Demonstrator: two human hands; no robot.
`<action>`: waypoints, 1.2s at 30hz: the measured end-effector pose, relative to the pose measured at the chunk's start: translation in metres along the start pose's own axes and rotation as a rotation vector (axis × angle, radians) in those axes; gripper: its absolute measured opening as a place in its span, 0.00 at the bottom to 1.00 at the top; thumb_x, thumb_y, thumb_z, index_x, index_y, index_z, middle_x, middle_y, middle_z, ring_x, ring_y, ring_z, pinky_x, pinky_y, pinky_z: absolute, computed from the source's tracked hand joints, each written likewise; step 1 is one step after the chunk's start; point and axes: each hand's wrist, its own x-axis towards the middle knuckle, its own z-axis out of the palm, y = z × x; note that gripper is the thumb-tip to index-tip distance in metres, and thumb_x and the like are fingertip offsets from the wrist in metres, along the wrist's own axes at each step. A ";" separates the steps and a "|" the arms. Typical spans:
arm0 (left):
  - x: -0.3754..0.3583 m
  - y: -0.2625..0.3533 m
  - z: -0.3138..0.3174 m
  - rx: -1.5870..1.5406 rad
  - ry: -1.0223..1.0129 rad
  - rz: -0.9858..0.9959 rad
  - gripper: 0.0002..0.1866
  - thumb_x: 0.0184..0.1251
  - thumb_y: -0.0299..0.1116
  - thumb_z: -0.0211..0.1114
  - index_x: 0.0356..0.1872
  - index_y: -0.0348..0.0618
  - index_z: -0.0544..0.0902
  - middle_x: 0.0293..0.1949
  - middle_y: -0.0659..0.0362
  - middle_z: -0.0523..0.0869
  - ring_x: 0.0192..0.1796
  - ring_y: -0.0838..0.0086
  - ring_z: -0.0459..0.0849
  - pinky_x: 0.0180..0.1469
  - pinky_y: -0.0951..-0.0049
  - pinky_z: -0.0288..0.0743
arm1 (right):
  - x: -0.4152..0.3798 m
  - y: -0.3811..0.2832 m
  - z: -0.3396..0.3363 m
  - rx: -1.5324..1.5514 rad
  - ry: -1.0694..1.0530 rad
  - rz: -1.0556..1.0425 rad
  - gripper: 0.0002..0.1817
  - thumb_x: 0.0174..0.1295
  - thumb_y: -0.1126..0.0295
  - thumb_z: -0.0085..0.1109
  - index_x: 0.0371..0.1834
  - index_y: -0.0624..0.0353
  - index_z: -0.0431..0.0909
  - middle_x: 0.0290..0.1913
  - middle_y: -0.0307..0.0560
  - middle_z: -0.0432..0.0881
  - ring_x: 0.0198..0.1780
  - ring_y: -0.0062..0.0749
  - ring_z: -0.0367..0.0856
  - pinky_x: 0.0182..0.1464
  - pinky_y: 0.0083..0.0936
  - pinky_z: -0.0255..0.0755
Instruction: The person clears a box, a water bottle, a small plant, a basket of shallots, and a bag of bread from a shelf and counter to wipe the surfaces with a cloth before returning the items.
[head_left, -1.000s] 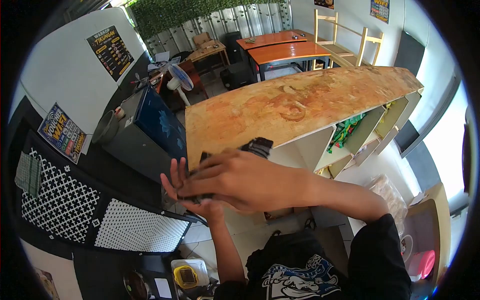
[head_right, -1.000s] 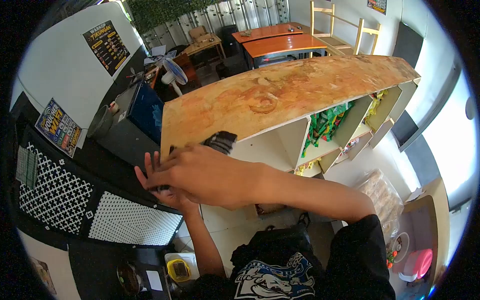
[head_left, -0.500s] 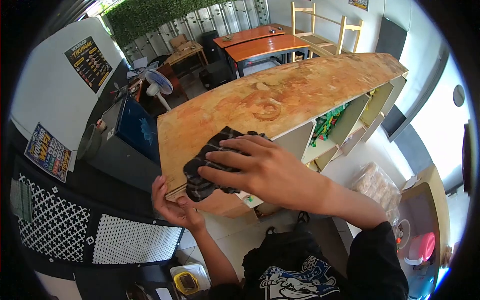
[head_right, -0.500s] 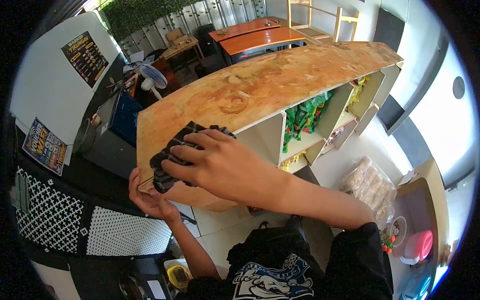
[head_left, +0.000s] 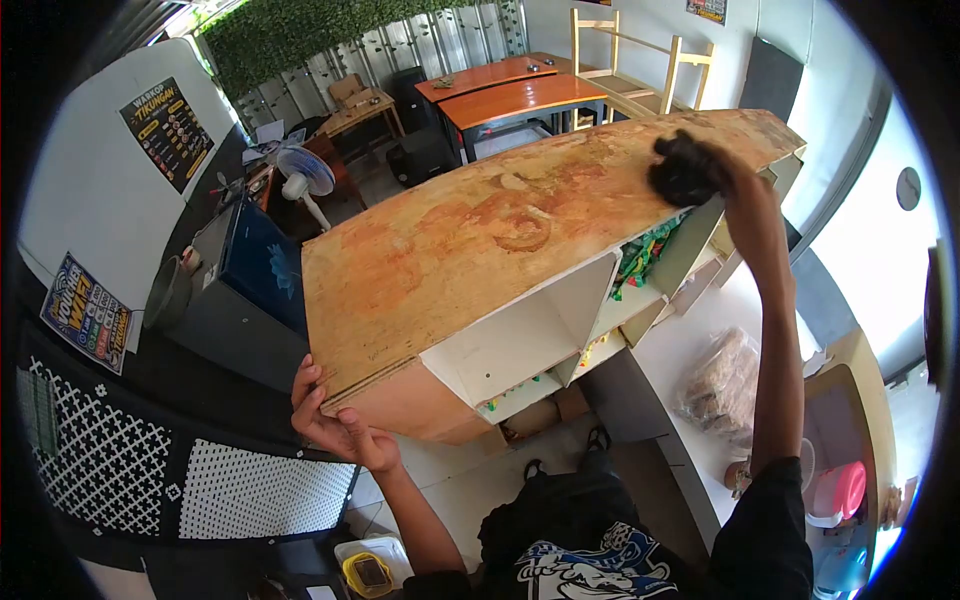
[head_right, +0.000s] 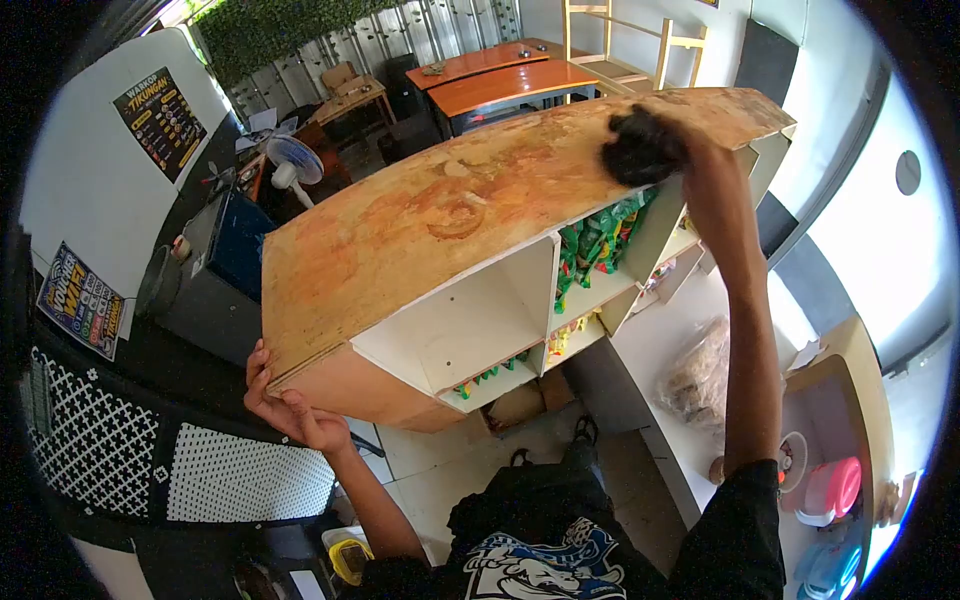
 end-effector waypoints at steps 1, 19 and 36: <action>0.000 0.001 0.001 -0.008 0.001 -0.006 0.17 0.70 0.38 0.57 0.53 0.41 0.67 0.59 0.44 0.71 0.70 0.48 0.67 0.74 0.46 0.58 | 0.005 0.005 0.003 -0.012 0.043 0.034 0.19 0.68 0.78 0.49 0.61 0.59 0.79 0.52 0.60 0.85 0.56 0.53 0.84 0.56 0.41 0.76; -0.002 0.003 0.002 0.002 -0.010 -0.040 0.17 0.70 0.40 0.55 0.54 0.43 0.66 0.61 0.45 0.69 0.71 0.50 0.64 0.75 0.45 0.57 | -0.014 -0.119 0.070 -0.080 -0.040 -0.336 0.16 0.63 0.72 0.59 0.55 0.58 0.81 0.53 0.53 0.85 0.52 0.52 0.83 0.53 0.41 0.77; -0.004 0.000 0.003 -0.015 -0.001 -0.058 0.18 0.74 0.45 0.55 0.52 0.44 0.66 0.61 0.46 0.69 0.70 0.52 0.64 0.75 0.47 0.55 | -0.072 -0.266 0.073 0.065 -0.208 -0.491 0.28 0.56 0.72 0.58 0.64 0.59 0.75 0.64 0.50 0.79 0.62 0.58 0.76 0.55 0.46 0.73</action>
